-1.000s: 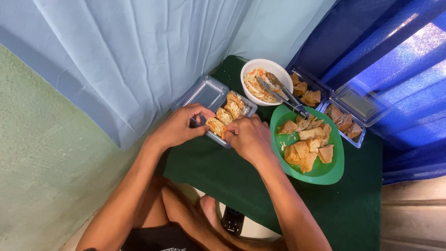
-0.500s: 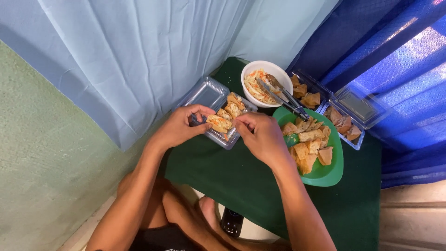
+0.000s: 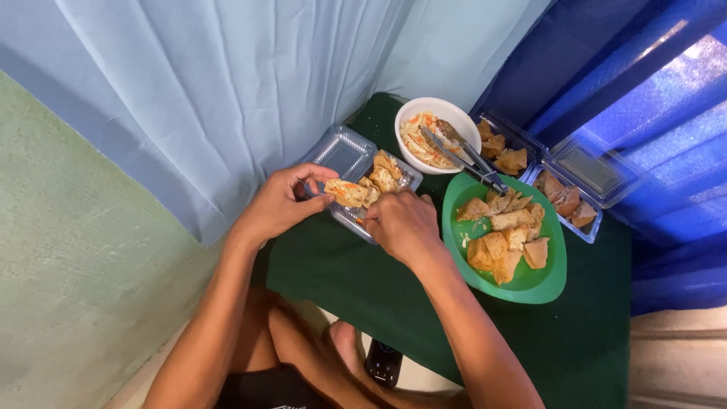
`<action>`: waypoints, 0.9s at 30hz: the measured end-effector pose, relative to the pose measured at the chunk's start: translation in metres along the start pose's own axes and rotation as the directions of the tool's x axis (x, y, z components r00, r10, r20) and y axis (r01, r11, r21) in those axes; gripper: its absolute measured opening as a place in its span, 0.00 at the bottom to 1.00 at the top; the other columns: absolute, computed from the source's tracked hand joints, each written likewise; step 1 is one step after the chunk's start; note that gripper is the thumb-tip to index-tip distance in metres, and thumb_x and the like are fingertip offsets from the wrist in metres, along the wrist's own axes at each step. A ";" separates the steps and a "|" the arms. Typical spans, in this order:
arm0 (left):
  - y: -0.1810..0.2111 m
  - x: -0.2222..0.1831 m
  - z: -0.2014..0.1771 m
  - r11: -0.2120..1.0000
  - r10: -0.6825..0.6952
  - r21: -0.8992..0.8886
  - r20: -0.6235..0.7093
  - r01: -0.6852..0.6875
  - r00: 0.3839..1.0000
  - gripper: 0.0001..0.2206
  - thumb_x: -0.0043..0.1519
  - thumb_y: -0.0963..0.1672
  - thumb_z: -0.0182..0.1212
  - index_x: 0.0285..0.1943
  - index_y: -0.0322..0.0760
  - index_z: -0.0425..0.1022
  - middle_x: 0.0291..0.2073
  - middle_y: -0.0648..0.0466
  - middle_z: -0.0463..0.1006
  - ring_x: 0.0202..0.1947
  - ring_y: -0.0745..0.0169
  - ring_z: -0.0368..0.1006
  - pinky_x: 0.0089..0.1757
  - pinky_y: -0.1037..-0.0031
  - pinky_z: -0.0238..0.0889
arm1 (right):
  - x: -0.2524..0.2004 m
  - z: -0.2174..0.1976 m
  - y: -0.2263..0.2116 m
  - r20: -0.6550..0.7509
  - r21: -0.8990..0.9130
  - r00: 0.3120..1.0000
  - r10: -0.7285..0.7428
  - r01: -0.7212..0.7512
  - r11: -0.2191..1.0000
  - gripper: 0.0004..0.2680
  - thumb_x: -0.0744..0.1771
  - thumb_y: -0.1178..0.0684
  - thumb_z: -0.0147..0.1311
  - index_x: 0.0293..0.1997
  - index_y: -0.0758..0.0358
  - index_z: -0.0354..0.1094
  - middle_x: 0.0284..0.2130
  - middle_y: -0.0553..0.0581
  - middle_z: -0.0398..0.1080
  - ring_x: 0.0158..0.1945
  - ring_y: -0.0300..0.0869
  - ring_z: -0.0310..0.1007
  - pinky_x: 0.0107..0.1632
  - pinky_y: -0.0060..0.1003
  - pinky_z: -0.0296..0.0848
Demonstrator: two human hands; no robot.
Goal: The person is stuffing fried tofu pockets with a vegetable and noodle filling using metal tongs.
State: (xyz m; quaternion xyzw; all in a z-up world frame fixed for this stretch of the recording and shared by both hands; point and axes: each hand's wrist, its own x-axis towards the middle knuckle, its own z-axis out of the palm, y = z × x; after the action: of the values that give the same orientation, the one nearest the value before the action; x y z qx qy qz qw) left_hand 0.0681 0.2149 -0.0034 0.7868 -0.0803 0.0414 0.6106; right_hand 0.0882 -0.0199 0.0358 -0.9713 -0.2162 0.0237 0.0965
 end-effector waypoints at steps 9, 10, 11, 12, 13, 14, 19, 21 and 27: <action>0.003 -0.001 -0.004 0.998 -0.056 -0.022 -0.036 0.055 0.998 0.18 0.54 0.42 0.70 0.55 0.42 0.81 0.36 0.52 0.80 0.31 0.67 0.61 0.31 0.79 0.58 | 0.008 -0.018 -0.002 0.138 -0.050 0.990 -0.020 0.027 0.998 0.08 0.62 0.46 0.58 0.20 0.49 0.72 0.22 0.54 0.74 0.39 0.56 0.75 0.45 0.46 0.61; 0.003 -0.001 -0.004 0.998 -0.059 -0.022 -0.037 0.059 0.998 0.18 0.54 0.42 0.70 0.55 0.42 0.81 0.36 0.52 0.80 0.31 0.67 0.61 0.31 0.79 0.58 | 0.009 -0.017 -0.002 0.140 -0.049 0.990 -0.022 0.029 0.998 0.08 0.62 0.46 0.58 0.20 0.49 0.72 0.22 0.54 0.74 0.39 0.56 0.75 0.45 0.46 0.61; 0.004 -0.001 -0.005 0.998 -0.063 -0.023 -0.034 0.063 0.997 0.18 0.54 0.42 0.70 0.56 0.42 0.81 0.36 0.52 0.80 0.32 0.67 0.61 0.31 0.79 0.58 | 0.010 -0.016 -0.001 0.137 -0.078 0.990 -0.036 0.047 0.996 0.08 0.62 0.47 0.59 0.18 0.49 0.70 0.21 0.53 0.73 0.37 0.56 0.75 0.44 0.46 0.61; 0.004 0.000 -0.005 0.998 -0.066 -0.023 -0.029 0.065 0.997 0.19 0.54 0.42 0.70 0.56 0.42 0.81 0.36 0.52 0.79 0.32 0.68 0.61 0.31 0.79 0.58 | 0.011 -0.016 0.000 0.132 -0.107 0.990 -0.048 0.062 0.992 0.09 0.61 0.47 0.59 0.17 0.48 0.68 0.19 0.52 0.71 0.36 0.56 0.74 0.44 0.46 0.61; 0.005 -0.002 -0.005 0.998 -0.067 -0.022 -0.029 0.067 0.997 0.19 0.54 0.42 0.70 0.56 0.42 0.81 0.36 0.52 0.79 0.32 0.68 0.61 0.31 0.79 0.58 | 0.013 -0.013 0.001 0.133 -0.105 0.990 -0.049 0.063 0.992 0.09 0.61 0.47 0.59 0.17 0.48 0.68 0.19 0.52 0.71 0.36 0.56 0.74 0.44 0.46 0.61; 0.006 -0.003 -0.006 0.997 -0.073 -0.025 -0.028 0.073 0.997 0.19 0.55 0.42 0.70 0.56 0.41 0.80 0.36 0.51 0.79 0.33 0.68 0.62 0.32 0.79 0.59 | 0.016 -0.011 0.002 0.128 -0.121 0.989 -0.068 0.084 0.989 0.07 0.61 0.47 0.60 0.19 0.48 0.72 0.21 0.53 0.73 0.37 0.55 0.76 0.45 0.47 0.63; 0.008 -0.006 -0.008 0.997 -0.064 -0.044 -0.041 0.062 0.997 0.18 0.55 0.40 0.70 0.56 0.38 0.80 0.37 0.50 0.80 0.33 0.67 0.62 0.34 0.78 0.60 | 0.004 -0.034 0.005 0.117 -0.027 0.990 -0.076 0.080 0.996 0.06 0.60 0.45 0.62 0.26 0.51 0.78 0.25 0.57 0.77 0.40 0.58 0.78 0.45 0.49 0.67; 0.004 -0.007 -0.007 0.998 -0.035 -0.055 -0.041 0.033 0.999 0.18 0.54 0.40 0.70 0.55 0.37 0.80 0.38 0.49 0.81 0.33 0.66 0.64 0.35 0.78 0.61 | -0.014 -0.059 0.004 0.037 0.260 0.998 -0.048 0.037 0.965 0.08 0.60 0.48 0.63 0.34 0.58 0.79 0.30 0.64 0.79 0.43 0.62 0.78 0.44 0.56 0.72; 0.012 0.001 0.018 0.996 0.065 -0.068 0.043 -0.062 0.997 0.18 0.54 0.40 0.70 0.55 0.36 0.79 0.33 0.50 0.82 0.29 0.67 0.65 0.33 0.78 0.62 | -0.012 -0.072 0.006 -0.314 0.328 0.915 -0.252 0.354 0.876 0.04 0.59 0.54 0.67 0.30 0.57 0.77 0.19 0.55 0.70 0.29 0.51 0.75 0.38 0.44 0.73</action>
State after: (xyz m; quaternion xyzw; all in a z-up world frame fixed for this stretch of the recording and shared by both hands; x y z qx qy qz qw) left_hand 0.0664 0.1947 0.0042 0.7637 -0.1203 0.0401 0.6329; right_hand 0.0856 -0.0428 0.1054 -0.8823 -0.3434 -0.0787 0.3121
